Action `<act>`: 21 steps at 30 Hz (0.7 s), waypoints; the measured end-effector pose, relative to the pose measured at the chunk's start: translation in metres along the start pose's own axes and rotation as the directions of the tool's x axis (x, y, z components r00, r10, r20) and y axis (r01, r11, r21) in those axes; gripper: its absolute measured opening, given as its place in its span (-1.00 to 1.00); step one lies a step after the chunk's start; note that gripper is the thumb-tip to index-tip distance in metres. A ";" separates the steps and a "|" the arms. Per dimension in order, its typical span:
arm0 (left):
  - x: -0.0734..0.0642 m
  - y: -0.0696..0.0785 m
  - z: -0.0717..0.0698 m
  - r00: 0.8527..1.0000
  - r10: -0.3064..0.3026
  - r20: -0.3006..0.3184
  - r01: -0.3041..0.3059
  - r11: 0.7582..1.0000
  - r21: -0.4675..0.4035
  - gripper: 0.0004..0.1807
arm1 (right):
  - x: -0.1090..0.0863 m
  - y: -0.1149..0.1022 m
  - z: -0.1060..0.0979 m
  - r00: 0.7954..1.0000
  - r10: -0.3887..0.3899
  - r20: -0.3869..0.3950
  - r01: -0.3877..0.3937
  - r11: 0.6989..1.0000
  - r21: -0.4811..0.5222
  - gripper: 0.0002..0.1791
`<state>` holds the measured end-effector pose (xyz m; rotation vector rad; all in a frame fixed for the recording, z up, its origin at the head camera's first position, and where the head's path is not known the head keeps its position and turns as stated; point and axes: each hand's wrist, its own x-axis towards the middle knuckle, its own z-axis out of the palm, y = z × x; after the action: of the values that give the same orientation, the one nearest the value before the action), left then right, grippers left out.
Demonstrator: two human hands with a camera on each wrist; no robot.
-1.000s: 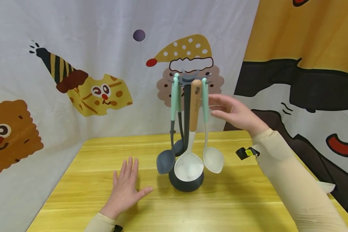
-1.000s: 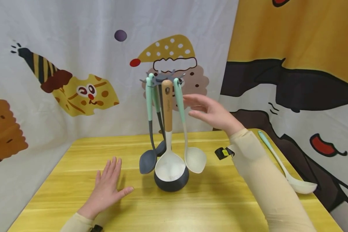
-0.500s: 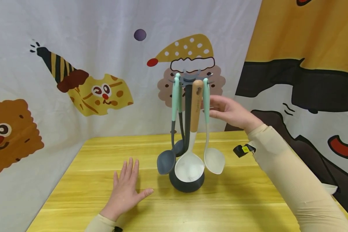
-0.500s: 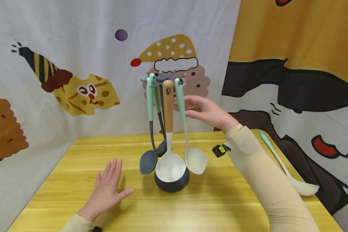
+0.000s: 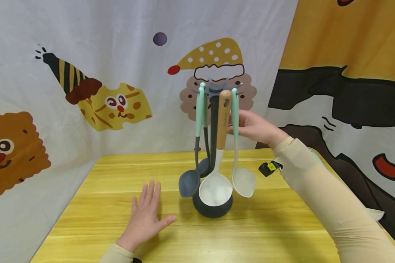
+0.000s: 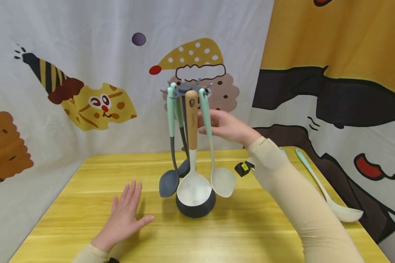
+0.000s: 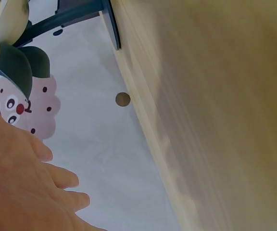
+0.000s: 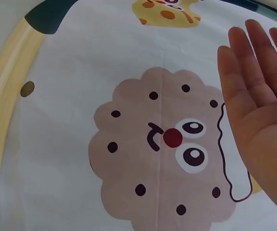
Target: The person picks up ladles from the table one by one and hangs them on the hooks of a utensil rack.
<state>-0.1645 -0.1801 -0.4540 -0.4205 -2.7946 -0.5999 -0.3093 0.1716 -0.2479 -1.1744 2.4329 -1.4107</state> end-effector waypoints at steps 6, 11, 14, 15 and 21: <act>0.002 0.009 0.003 1.000 -0.001 0.014 0.001 1.000 -0.024 0.21 | 0.004 0.000 0.003 0.999 0.014 0.037 -0.016 0.998 0.062 -0.58; 0.004 0.015 0.008 1.000 0.006 0.016 -0.005 0.999 -0.044 0.22 | 0.010 0.002 0.004 0.998 0.004 0.055 -0.009 0.996 0.093 -0.56; 0.005 0.018 0.010 1.000 0.007 0.014 -0.006 0.999 -0.050 0.22 | 0.011 0.004 0.006 0.999 0.009 0.045 -0.012 0.997 0.080 -0.32; 0.005 0.019 0.011 1.000 0.007 0.015 -0.006 0.999 -0.052 0.22 | 0.012 0.005 0.006 0.999 0.008 0.042 -0.011 0.997 0.076 -0.23; 0.008 0.023 0.013 1.000 0.009 0.019 -0.008 0.998 -0.065 0.24 | 0.013 0.006 0.007 0.999 0.010 0.039 -0.013 0.998 0.066 -0.09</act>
<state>-0.1672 -0.1527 -0.4549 -0.4534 -2.7961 -0.6905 -0.3189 0.1601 -0.2531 -1.1605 2.3448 -1.4398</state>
